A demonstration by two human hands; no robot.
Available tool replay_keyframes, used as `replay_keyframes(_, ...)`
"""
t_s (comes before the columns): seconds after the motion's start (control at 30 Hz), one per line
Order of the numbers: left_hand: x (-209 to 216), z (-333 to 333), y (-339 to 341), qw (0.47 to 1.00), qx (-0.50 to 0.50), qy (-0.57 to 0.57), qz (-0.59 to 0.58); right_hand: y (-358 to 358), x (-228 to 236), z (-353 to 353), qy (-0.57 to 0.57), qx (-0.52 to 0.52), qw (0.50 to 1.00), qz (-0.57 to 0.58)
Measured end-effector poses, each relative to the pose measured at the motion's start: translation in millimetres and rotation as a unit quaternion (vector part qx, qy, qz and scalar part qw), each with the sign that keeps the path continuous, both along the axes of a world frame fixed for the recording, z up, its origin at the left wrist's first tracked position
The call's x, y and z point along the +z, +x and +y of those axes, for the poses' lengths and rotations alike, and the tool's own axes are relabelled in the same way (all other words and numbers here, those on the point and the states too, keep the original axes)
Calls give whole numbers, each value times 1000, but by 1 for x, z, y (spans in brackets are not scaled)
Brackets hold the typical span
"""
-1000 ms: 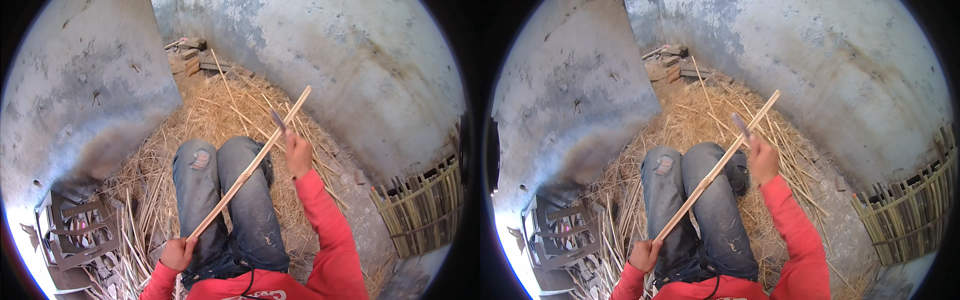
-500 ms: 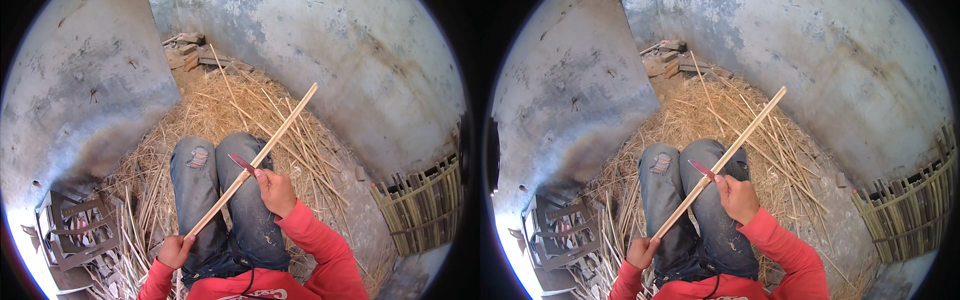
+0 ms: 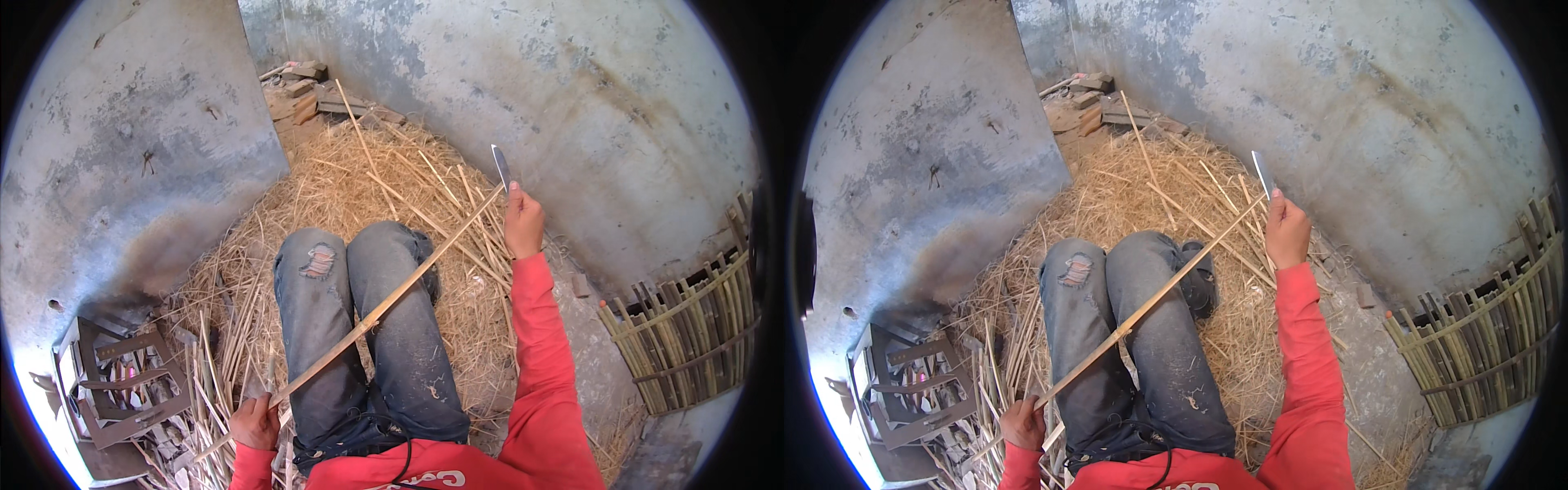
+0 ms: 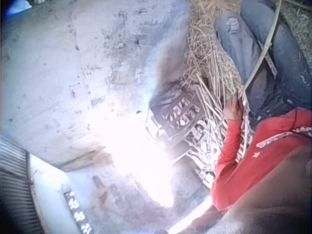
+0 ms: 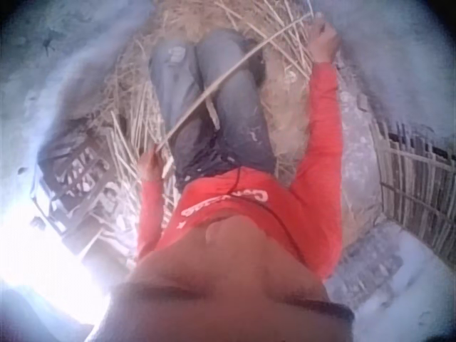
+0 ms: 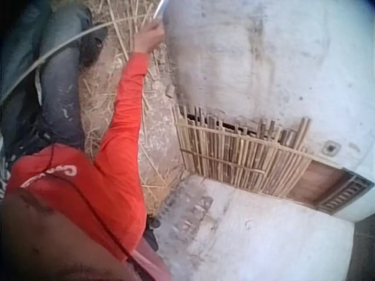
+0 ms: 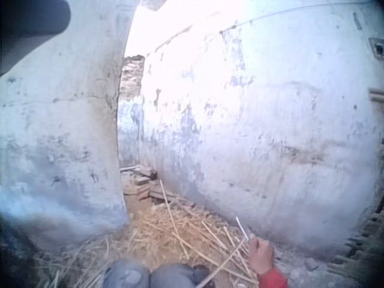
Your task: The person scrapes a long wooden strip using a blade held in their hand while sitting on the floor amidst straw and debris.
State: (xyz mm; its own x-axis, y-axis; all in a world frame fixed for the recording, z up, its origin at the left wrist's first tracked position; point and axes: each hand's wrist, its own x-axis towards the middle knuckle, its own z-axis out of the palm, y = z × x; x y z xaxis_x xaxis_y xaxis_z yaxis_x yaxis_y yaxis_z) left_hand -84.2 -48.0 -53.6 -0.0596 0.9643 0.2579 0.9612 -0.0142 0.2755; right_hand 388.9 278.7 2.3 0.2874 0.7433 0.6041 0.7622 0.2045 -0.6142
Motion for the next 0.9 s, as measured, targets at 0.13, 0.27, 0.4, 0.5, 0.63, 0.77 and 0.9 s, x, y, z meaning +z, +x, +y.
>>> replay_keyframes(0.13, -5, -3, -2, 999, 0, 18, 40, -9, -9, -12, -63, 22, 998, -20)
replay_keyframes(0.27, -4, -2, -1, 998, -6, 20, 53, -57, -11, -62, -71, 80, 994, -5)
replay_keyframes(0.4, -12, -2, -6, 998, -15, 34, 54, -58, -10, -69, -93, 59, 994, -5)
replay_keyframes(0.5, -13, 1, -8, 997, -25, 38, 59, -15, -10, -30, -53, 7, 998, -24)
replay_keyframes(0.63, -18, 4, -8, 994, -29, 64, 80, 14, 4, 6, -17, -62, 997, -50)
replay_keyframes(0.77, -23, 1, -4, 994, -23, 68, 81, -2, 2, -2, -56, -53, 996, -50)
replay_keyframes(0.9, -28, -1, -5, 993, -26, 78, 83, -44, -17, -46, -63, 62, 995, -34)
